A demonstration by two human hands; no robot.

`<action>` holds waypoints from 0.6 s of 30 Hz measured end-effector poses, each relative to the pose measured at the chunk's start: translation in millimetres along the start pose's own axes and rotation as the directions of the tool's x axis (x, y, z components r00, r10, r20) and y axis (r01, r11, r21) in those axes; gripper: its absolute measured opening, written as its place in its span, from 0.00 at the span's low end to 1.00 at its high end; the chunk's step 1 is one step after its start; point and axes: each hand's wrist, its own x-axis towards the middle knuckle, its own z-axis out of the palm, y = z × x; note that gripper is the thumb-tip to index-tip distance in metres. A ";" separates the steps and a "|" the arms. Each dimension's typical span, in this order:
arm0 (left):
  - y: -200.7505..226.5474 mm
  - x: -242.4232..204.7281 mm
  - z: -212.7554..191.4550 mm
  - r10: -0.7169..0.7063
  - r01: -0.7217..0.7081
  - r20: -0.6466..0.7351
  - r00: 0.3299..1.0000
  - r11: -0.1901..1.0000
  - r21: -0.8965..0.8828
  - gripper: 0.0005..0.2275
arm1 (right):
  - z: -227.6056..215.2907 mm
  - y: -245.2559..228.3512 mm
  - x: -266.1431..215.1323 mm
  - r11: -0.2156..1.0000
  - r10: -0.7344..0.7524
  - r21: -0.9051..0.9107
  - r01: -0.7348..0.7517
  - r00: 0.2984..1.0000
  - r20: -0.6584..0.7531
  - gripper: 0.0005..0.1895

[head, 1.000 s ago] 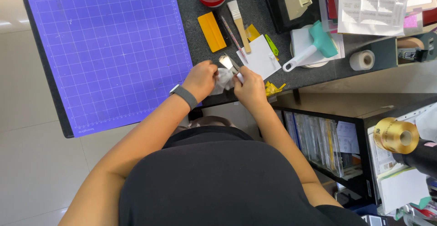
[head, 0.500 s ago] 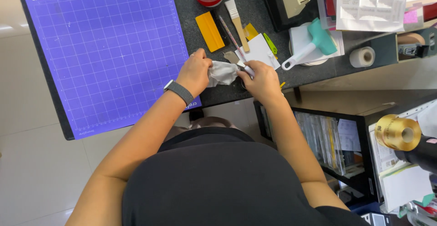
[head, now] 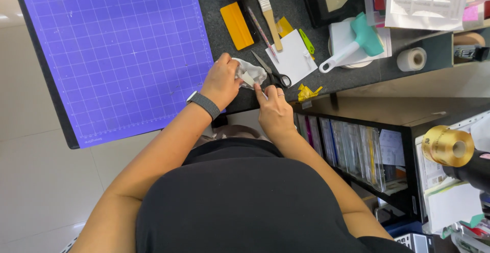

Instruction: Cleaning a purple cutting mat using a cloth and a scraper tool

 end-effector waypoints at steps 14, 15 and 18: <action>5.3 -5.3 -12.1 0.012 -0.012 0.017 1.000 0.999 -0.042 0.20 | -15.2 33.4 -18.1 0.811 0.171 0.517 -0.274 0.956 0.239 0.27; 8.6 -5.4 -15.9 -0.001 0.002 0.025 1.000 0.998 -0.061 0.22 | -20.2 30.7 -8.3 0.726 0.197 0.600 -0.335 0.938 0.285 0.26; 4.2 -7.7 -13.3 0.012 -0.011 0.025 1.000 0.999 -0.044 0.21 | 22.8 30.8 -13.3 0.756 0.224 0.547 -0.360 0.927 0.301 0.21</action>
